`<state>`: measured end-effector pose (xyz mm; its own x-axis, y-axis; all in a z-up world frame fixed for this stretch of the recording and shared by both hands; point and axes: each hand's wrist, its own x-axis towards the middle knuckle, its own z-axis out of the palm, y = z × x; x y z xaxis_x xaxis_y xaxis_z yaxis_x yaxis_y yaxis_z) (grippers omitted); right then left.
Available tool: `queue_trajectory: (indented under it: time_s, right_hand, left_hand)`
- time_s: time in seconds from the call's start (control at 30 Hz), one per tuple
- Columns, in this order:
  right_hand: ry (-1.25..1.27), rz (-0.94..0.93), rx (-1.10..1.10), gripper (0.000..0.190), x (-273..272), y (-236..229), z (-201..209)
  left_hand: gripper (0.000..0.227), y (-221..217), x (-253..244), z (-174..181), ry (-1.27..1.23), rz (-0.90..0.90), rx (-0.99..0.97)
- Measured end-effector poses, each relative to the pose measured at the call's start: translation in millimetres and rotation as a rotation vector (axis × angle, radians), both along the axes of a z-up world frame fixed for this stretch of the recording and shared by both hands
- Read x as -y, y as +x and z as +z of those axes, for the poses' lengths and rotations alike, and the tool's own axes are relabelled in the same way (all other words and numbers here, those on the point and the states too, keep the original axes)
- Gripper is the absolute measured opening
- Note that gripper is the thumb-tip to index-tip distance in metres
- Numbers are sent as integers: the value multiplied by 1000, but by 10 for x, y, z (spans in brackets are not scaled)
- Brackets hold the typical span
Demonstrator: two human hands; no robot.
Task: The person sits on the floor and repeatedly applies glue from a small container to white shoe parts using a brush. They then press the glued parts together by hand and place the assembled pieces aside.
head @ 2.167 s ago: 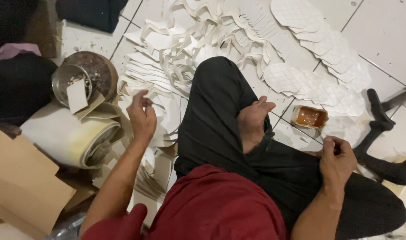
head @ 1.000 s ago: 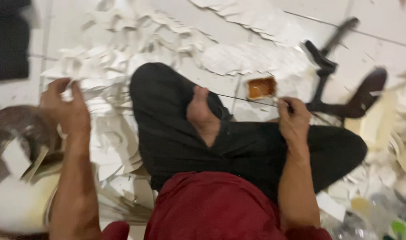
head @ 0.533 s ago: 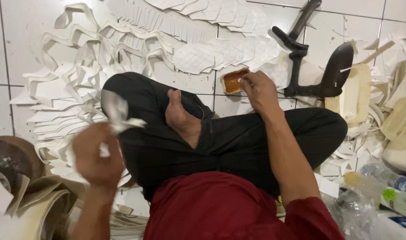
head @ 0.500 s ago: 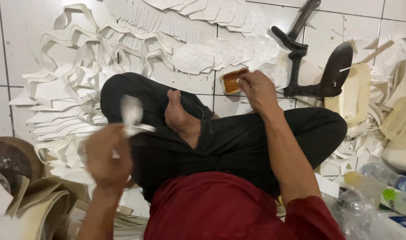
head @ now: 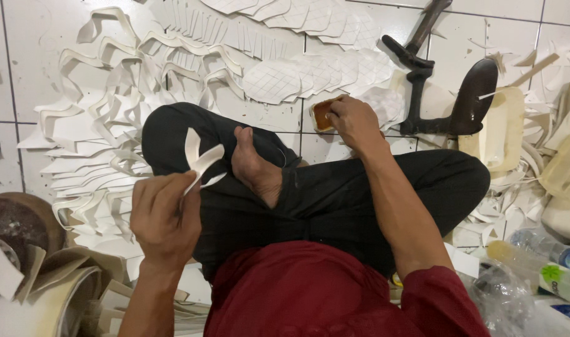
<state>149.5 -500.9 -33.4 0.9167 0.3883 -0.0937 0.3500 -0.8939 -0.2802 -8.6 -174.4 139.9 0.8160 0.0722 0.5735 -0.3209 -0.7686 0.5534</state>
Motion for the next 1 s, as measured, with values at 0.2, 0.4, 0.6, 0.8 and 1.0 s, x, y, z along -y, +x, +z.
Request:
queue_trajectory:
  time_s: [0.2,0.4,0.6,0.8,1.0]
  right_hand:
    - [53,-79,95,16,67,-126,400]
    - [39,-8,165,13,297,-284,230]
    - [-21,-122,-97,31,271,-293,213]
    - [16,-208,-159,26,200,-287,354]
    - [168,-191,-181,24,213,-367,319]
  left_hand:
    - [12,167,68,79,214,36,160]
    - [19,-39,199,-297,399,-84,69]
    - [21,-436,229,-480,301,-52,-107]
    - [35,-642,296,-454,163,-209,-284]
    - [25,-713,228,-399,-186,-234,-246]
